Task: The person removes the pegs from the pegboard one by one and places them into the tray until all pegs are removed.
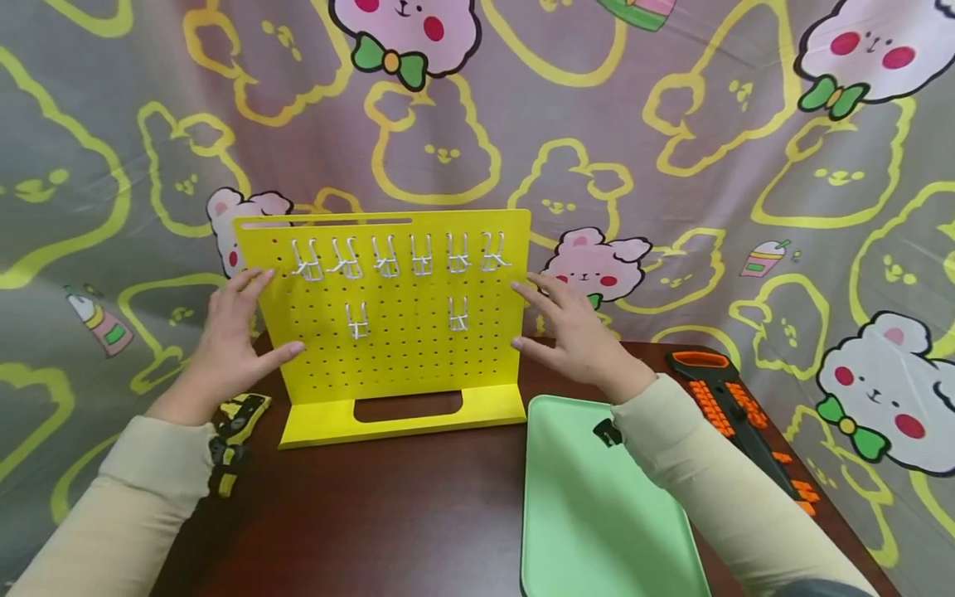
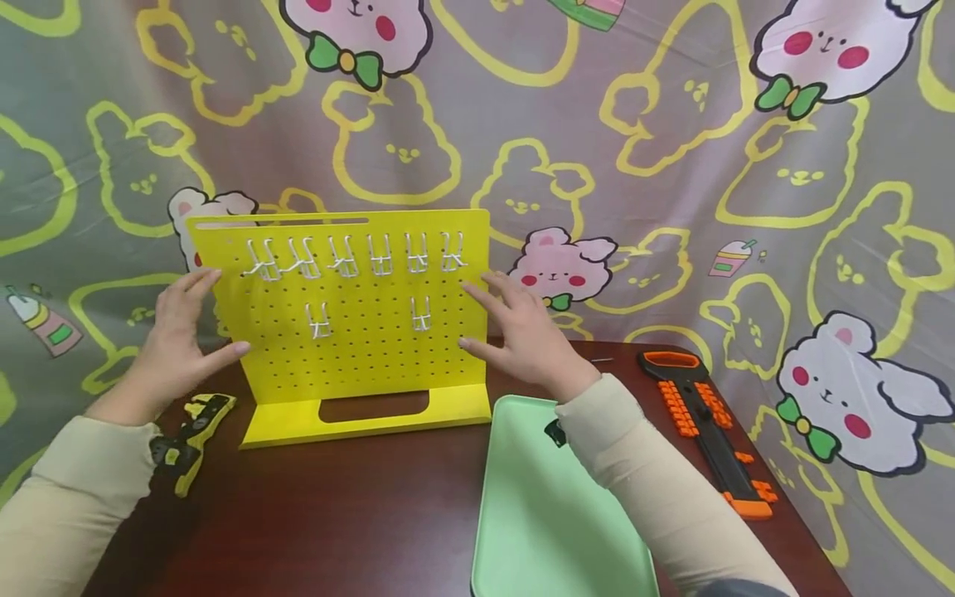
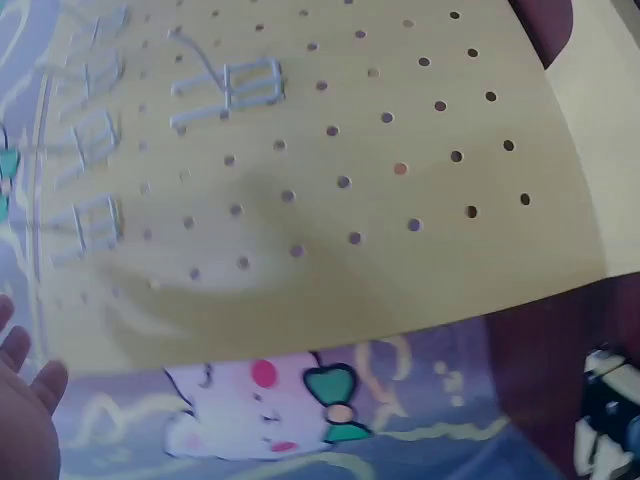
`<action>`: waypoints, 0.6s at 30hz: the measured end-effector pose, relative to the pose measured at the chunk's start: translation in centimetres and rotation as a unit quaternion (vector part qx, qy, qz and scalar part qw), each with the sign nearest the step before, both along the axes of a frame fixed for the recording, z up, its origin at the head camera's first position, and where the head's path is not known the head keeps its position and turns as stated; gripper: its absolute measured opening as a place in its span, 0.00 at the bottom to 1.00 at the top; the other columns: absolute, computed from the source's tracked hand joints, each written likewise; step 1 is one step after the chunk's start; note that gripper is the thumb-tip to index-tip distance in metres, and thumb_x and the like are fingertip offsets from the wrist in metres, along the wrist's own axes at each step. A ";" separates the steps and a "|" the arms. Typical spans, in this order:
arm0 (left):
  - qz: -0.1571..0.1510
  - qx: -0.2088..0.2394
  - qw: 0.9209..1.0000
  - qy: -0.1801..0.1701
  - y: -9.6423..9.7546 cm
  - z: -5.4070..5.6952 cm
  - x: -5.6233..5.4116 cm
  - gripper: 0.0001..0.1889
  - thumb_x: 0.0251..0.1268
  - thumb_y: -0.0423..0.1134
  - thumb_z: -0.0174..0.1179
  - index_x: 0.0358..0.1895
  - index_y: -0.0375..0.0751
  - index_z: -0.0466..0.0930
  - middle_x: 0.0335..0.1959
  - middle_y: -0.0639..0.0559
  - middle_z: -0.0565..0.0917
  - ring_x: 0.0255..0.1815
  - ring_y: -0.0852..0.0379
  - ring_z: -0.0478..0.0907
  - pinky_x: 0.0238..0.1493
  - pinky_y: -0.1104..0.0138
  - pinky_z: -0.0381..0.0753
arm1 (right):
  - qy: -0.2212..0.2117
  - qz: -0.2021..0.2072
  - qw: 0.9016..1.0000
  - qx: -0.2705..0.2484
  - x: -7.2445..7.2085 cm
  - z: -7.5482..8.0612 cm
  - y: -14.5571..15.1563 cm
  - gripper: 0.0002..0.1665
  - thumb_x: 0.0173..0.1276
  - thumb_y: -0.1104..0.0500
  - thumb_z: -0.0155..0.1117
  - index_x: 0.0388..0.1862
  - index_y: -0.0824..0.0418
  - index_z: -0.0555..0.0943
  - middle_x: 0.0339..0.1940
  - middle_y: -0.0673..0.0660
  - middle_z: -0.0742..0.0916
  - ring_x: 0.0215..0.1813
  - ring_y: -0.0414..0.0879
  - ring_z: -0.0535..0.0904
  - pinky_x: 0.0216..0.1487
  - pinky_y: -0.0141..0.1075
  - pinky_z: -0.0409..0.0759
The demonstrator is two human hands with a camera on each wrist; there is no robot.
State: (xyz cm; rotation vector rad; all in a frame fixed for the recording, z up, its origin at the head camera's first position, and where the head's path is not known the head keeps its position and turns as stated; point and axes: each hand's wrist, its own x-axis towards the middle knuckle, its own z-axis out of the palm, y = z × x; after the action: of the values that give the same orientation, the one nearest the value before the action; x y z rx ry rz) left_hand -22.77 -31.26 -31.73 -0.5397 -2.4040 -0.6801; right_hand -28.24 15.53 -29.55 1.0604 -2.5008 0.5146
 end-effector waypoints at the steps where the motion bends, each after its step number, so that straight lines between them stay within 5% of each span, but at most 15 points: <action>1: 0.003 0.029 1.000 -0.009 -0.4 -0.1 0.0 0.51 0.67 0.63 0.66 0.81 0.38 0.51 0.77 0.30 0.52 0.75 0.25 0.48 0.72 0.28 0.46 | -0.013 0.002 1.000 -0.023 -0.2 0.1 0.0 0.45 0.73 0.44 0.68 0.82 0.56 0.63 0.80 0.64 0.64 0.77 0.63 0.61 0.74 0.64 0.62; 6: 0.031 0.167 0.984 -0.052 -1.6 -0.6 -0.4 0.44 0.72 0.40 0.64 0.82 0.37 0.47 0.73 0.28 0.58 0.70 0.30 0.56 0.73 0.50 0.63 | -0.074 0.005 0.990 -0.120 -1.6 1.1 -0.5 0.42 0.78 0.44 0.60 0.83 0.57 0.59 0.79 0.63 0.66 0.75 0.61 0.64 0.72 0.62 0.67; 9: 0.071 0.220 0.969 -0.088 -2.3 -1.0 -0.9 0.40 0.77 0.41 0.59 0.82 0.35 0.47 0.70 0.30 0.63 0.66 0.35 0.62 0.66 0.64 0.69 | -0.103 0.007 0.979 -0.174 -2.5 1.7 -1.1 0.39 0.81 0.45 0.56 0.82 0.60 0.59 0.78 0.65 0.69 0.76 0.60 0.64 0.75 0.60 0.64; 12: 0.119 0.235 0.955 -0.135 -2.9 -1.9 -1.8 0.37 0.79 0.45 0.56 0.80 0.32 0.50 0.68 0.31 0.68 0.63 0.39 0.66 0.60 0.61 0.75 | -0.142 -0.001 0.964 -0.226 -3.0 2.0 -1.7 0.36 0.82 0.49 0.54 0.82 0.62 0.60 0.74 0.67 0.73 0.74 0.60 0.69 0.74 0.57 0.67; 15: 0.148 0.245 0.941 -0.180 -3.3 -3.2 -2.7 0.35 0.81 0.47 0.54 0.78 0.29 0.54 0.65 0.31 0.71 0.58 0.46 0.73 0.56 0.61 0.80 | -0.207 -0.016 0.938 -0.278 -3.2 2.1 -2.1 0.34 0.83 0.50 0.54 0.81 0.62 0.62 0.72 0.67 0.75 0.71 0.61 0.72 0.72 0.56 0.70; 18: 0.143 0.284 0.927 -0.201 -3.7 -4.3 -3.5 0.32 0.82 0.44 0.53 0.76 0.26 0.57 0.62 0.34 0.73 0.49 0.60 0.76 0.51 0.72 0.81 | -0.280 -0.013 0.896 -0.344 -3.5 2.0 -2.4 0.32 0.85 0.51 0.52 0.80 0.65 0.63 0.71 0.68 0.75 0.70 0.62 0.72 0.72 0.54 0.72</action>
State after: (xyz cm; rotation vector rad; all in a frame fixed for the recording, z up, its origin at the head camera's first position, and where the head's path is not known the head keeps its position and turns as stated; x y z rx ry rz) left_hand -26.23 -34.99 -35.99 0.2100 -2.3992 -1.3870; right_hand -31.75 13.17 -27.59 0.6411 -2.4063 1.7433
